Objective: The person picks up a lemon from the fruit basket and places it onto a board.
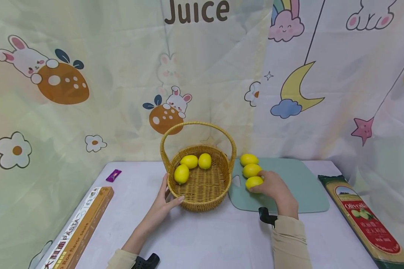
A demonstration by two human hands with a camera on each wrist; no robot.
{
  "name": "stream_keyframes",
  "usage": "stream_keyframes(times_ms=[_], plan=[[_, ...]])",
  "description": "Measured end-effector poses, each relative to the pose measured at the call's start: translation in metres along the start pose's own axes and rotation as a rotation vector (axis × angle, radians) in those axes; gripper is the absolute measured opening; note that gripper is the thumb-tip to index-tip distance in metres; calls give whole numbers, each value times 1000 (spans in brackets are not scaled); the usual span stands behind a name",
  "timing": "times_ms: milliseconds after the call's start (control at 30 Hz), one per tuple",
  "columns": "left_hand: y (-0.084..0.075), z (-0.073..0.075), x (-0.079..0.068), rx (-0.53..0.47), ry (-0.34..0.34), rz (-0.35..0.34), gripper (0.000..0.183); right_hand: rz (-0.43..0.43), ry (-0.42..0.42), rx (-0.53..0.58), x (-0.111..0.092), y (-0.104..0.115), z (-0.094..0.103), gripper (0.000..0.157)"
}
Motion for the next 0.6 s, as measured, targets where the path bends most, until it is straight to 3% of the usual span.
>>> stream_keyframes(times_ms=[600], plan=[[1, 1, 0, 19, -4, 16, 106, -54, 0, -24, -11, 4, 21, 80]])
Point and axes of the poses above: each hand's wrist, its own x-axis towards the middle knuckle, its own z-axis out of the back of the hand, y = z × x, the point moved 9 cm from there along x, towards the middle knuckle, and after that the axes turned 9 degrees about -z, right-handed, at the moved point
